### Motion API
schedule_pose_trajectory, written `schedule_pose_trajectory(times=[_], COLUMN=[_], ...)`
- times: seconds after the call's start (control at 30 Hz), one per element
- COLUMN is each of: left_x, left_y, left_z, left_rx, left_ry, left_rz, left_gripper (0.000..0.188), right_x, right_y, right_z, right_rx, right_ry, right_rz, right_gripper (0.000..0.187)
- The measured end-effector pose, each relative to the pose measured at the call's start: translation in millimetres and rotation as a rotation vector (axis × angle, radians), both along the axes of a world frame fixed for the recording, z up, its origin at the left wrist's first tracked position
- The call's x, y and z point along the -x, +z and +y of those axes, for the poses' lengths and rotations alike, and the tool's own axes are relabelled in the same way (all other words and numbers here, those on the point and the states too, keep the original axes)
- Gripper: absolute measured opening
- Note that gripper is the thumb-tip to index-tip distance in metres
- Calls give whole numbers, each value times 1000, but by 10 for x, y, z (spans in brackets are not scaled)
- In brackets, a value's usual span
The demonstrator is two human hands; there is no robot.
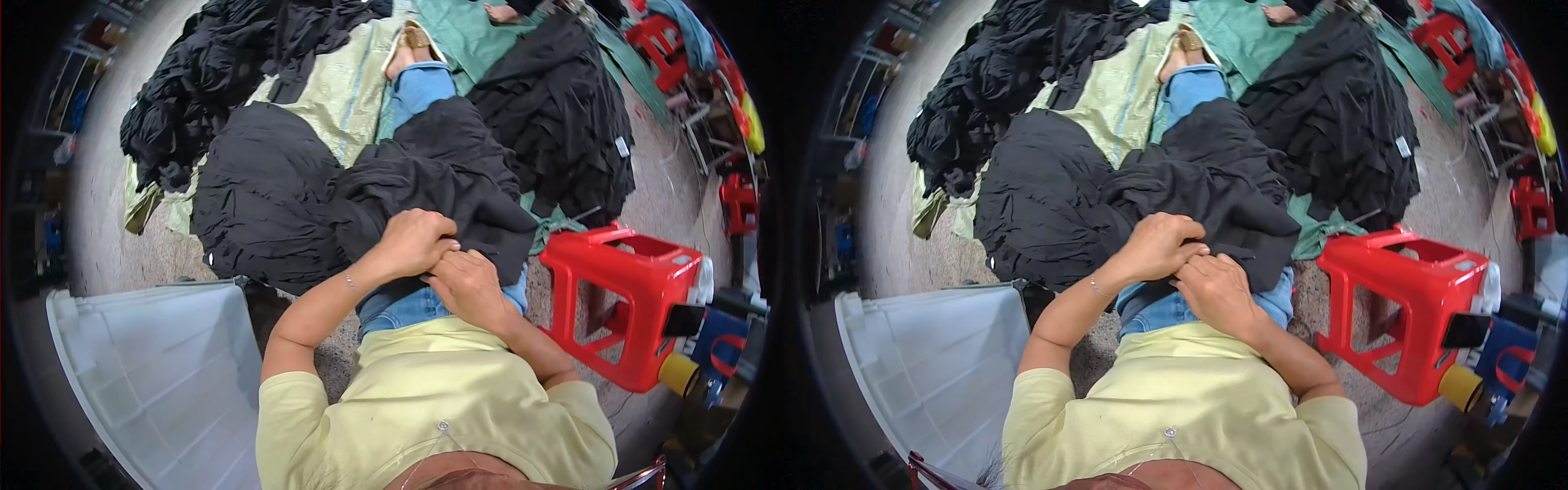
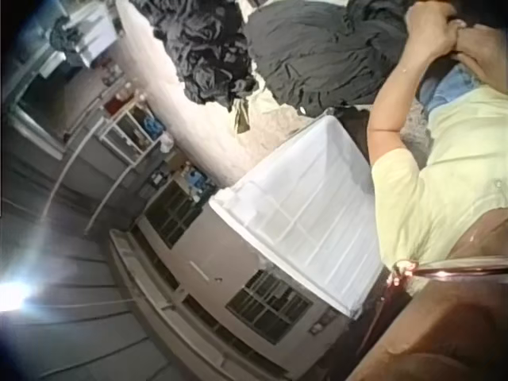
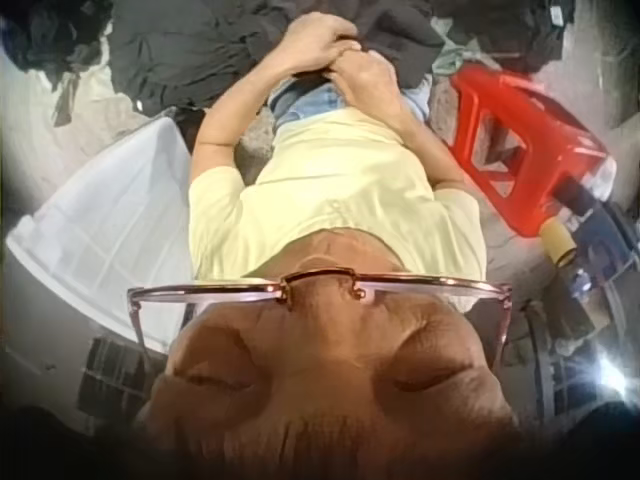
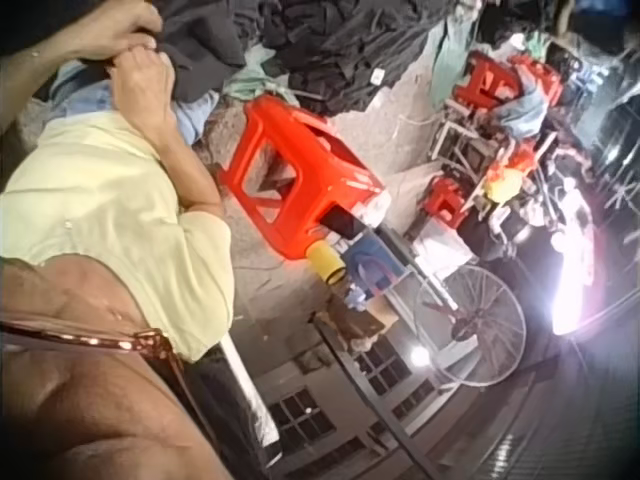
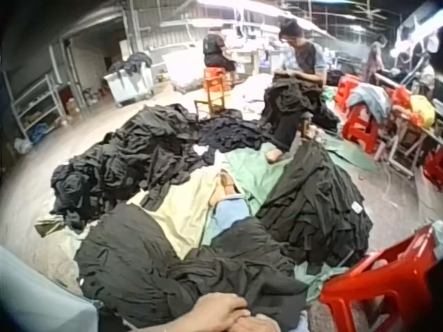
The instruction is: Inspecting and sorting black fabric garment pieces in a manufacturing setting.
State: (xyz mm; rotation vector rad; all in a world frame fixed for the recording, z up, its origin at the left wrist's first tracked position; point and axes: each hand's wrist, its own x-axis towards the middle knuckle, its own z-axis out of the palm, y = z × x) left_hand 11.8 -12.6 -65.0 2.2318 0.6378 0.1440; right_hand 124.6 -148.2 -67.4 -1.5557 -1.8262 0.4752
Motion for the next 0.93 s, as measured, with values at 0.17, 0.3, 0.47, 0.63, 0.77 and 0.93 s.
schedule_pose_trajectory(times=[0.17, 0.3, 0.47, 0.63, 0.77, 0.93], left_x=[-4, 134, 214, 218, 243, 210], left_y=[-215, -223, -220, -184, -194, -254], left_z=[-260, -291, -331, -406, -418, -445], left_rx=[840, 1182, 1159, 1098, 1057, 1136], left_ry=[421, 469, 421, 514, 487, 610], left_rz=[-256, -237, -313, -429, -387, -516], left_gripper=[28, 23, 22, 17, 17, 18], right_x=[-31, -30, -126, -247, -221, -292], right_y=[58, 16, 15, -1, 1, -32], right_z=[14, 17, -31, -62, -106, -129], right_rx=[42, -3, 117, 181, 236, 345], right_ry=[-45, -74, -209, -189, -211, -116], right_rz=[100, 79, 71, 323, 413, 380], right_gripper=[15, 16, 21, 16, 14, 15])
